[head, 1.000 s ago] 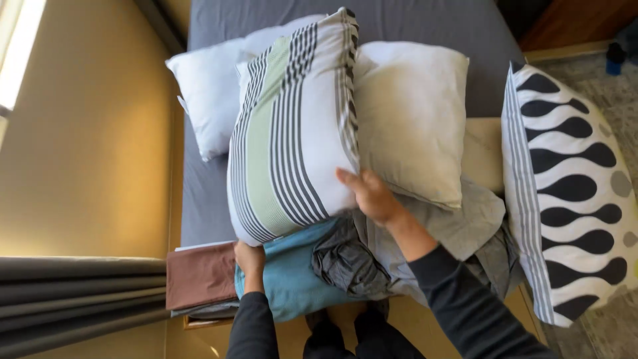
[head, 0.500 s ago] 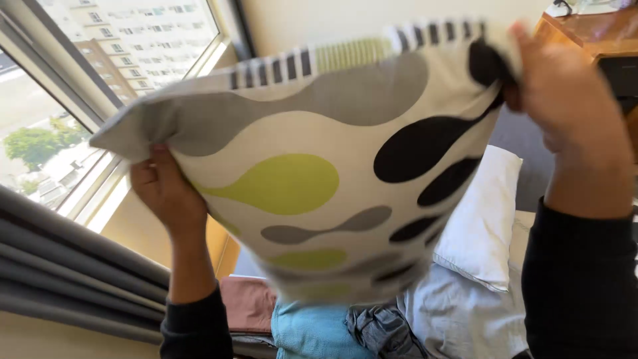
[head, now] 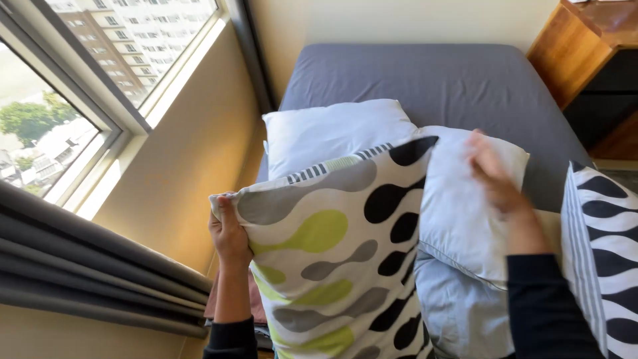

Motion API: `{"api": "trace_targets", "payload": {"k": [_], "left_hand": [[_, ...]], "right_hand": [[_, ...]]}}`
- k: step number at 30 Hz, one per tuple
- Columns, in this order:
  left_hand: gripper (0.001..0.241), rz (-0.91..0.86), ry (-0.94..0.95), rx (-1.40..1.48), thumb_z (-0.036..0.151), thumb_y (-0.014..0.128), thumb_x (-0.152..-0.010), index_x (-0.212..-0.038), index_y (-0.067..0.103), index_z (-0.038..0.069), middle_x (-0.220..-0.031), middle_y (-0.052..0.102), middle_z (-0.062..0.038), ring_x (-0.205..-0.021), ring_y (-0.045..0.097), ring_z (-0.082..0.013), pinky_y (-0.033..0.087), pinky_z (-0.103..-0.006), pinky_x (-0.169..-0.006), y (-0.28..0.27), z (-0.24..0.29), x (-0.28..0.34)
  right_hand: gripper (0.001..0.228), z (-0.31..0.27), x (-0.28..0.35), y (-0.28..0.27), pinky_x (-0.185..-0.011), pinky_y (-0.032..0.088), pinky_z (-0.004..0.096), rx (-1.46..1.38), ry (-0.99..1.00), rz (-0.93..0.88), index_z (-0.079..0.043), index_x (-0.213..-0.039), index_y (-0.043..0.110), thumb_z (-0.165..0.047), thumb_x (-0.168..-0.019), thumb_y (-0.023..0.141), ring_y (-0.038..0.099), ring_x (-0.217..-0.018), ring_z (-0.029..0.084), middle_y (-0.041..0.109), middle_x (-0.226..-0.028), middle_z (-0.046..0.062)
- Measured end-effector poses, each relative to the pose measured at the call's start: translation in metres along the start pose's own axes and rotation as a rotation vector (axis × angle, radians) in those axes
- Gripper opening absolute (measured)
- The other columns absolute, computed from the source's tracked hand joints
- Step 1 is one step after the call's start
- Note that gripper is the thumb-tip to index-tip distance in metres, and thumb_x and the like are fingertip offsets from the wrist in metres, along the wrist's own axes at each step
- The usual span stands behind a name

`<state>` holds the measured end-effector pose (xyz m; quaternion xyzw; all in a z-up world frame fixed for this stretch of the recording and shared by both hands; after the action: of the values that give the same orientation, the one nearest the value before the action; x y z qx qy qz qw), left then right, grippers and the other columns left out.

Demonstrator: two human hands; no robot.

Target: The person inserts a white pillow into a patterned pillowcase on a bed. They manipulate the fabric to align the corners and smooth the surface, then repeat the process with a second pillow and a striped pillowcase.

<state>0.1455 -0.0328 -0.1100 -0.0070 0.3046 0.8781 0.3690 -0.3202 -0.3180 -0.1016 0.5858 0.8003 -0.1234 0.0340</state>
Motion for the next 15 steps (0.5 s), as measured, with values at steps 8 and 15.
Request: {"api": "trace_targets", "payload": {"k": [8,15], "left_hand": [[0.038,-0.123,0.103,0.104,0.044,0.051,-0.107,-0.112,0.064,0.008,-0.105,0.067,-0.001,-0.098,0.063,-0.0118,0.053,-0.0277,-0.092,0.018,0.005,-0.017],[0.047,0.025,0.145,-0.353,0.049,0.054,-0.109,-0.107,0.061,0.003,-0.098,0.063,-0.005,-0.090,0.061,-0.0148,0.054,-0.0326,-0.082,0.019,0.076,-0.090]], "right_hand": [[0.074,0.011,-0.025,0.098,-0.094,0.054,0.035,-0.375,0.339,0.035,0.001,-0.141,0.055,-0.060,-0.099,0.052,0.065,-0.116,0.024,0.067,-0.129,0.013],[0.056,-0.152,-0.029,0.079,-0.081,0.054,0.038,-0.151,-0.268,0.218,0.007,-0.110,0.064,-0.048,-0.109,0.054,0.067,-0.090,0.024,0.070,-0.101,0.014]]}}
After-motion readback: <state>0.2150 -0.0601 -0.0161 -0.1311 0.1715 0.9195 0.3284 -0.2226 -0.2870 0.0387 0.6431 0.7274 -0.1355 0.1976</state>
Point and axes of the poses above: each hand's wrist, its own x-axis away from the middle knuckle, its own y-axis out of the palm, z = x × y, the point moved 2 cm from there along -x, towards the middle knuckle
